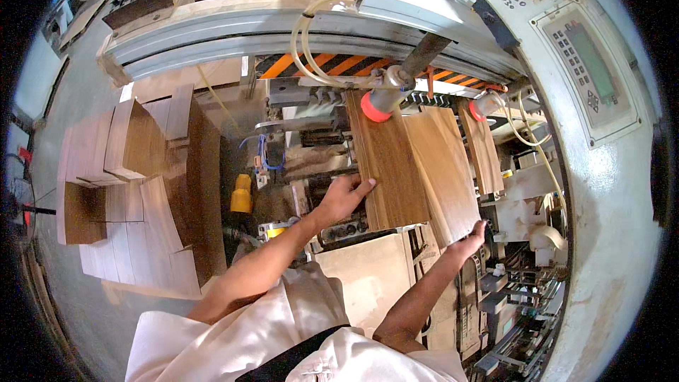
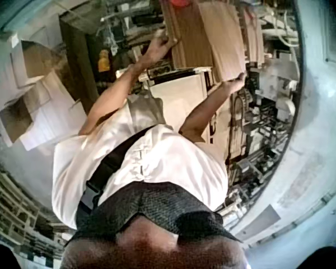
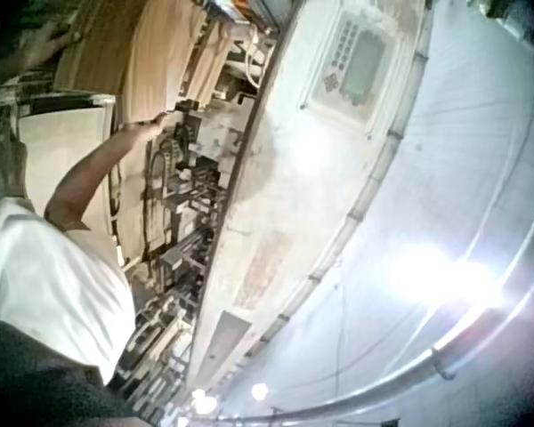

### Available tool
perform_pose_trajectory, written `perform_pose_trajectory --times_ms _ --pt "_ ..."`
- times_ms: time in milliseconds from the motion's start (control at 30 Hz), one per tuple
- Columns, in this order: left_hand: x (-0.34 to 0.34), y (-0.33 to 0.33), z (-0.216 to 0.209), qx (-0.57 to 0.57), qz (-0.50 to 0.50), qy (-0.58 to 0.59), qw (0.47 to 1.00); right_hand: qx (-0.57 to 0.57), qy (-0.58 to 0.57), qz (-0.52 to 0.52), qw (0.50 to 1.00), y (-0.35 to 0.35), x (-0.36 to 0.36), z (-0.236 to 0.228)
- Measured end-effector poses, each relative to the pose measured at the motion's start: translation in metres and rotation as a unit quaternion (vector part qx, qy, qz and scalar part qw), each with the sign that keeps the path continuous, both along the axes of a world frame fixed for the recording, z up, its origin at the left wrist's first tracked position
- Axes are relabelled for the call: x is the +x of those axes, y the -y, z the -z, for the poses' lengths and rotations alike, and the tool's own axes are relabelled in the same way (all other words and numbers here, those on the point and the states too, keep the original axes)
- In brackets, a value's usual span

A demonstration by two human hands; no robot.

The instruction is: The person operates a woodworking machine by feeding rectangular wooden panels into the conveyor system and then stacking the processed panels onto a pallet.

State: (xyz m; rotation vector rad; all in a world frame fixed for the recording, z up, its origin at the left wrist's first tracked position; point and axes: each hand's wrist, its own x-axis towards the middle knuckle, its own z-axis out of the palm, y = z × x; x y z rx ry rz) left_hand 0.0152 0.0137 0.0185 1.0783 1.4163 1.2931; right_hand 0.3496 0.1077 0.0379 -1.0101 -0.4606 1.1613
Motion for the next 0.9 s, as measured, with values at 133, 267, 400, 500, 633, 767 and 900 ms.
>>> perform_pose_trajectory --times_ms 133,267,400,500,633,767,900 --pt "-0.004 -0.001 0.004 -0.039 0.031 -0.040 0.998 0.018 -0.008 -0.013 1.000 0.000 0.045 0.001" --pt "0.001 -0.004 -0.014 -0.053 0.054 -0.122 0.990 -0.039 -0.059 0.049 0.996 -0.003 0.082 0.016" --pt "0.008 -0.011 -0.004 -0.094 0.101 -0.164 0.977 -0.027 -0.055 -0.025 0.998 -0.025 0.128 0.073" --pt "0.006 -0.011 -0.015 -0.118 0.101 -0.195 0.968 -0.053 -0.009 -0.051 0.997 -0.049 0.114 0.084" --pt "0.001 -0.008 -0.013 -0.119 0.078 -0.177 0.974 -0.136 0.017 -0.052 0.989 -0.077 0.072 0.073" --pt "0.005 -0.010 -0.017 -0.123 0.099 -0.166 0.973 -0.109 0.003 -0.151 0.983 -0.085 0.093 0.079" --pt "0.003 -0.014 0.013 -0.075 0.063 -0.142 0.985 -0.129 0.031 -0.069 0.989 -0.083 0.039 0.054"
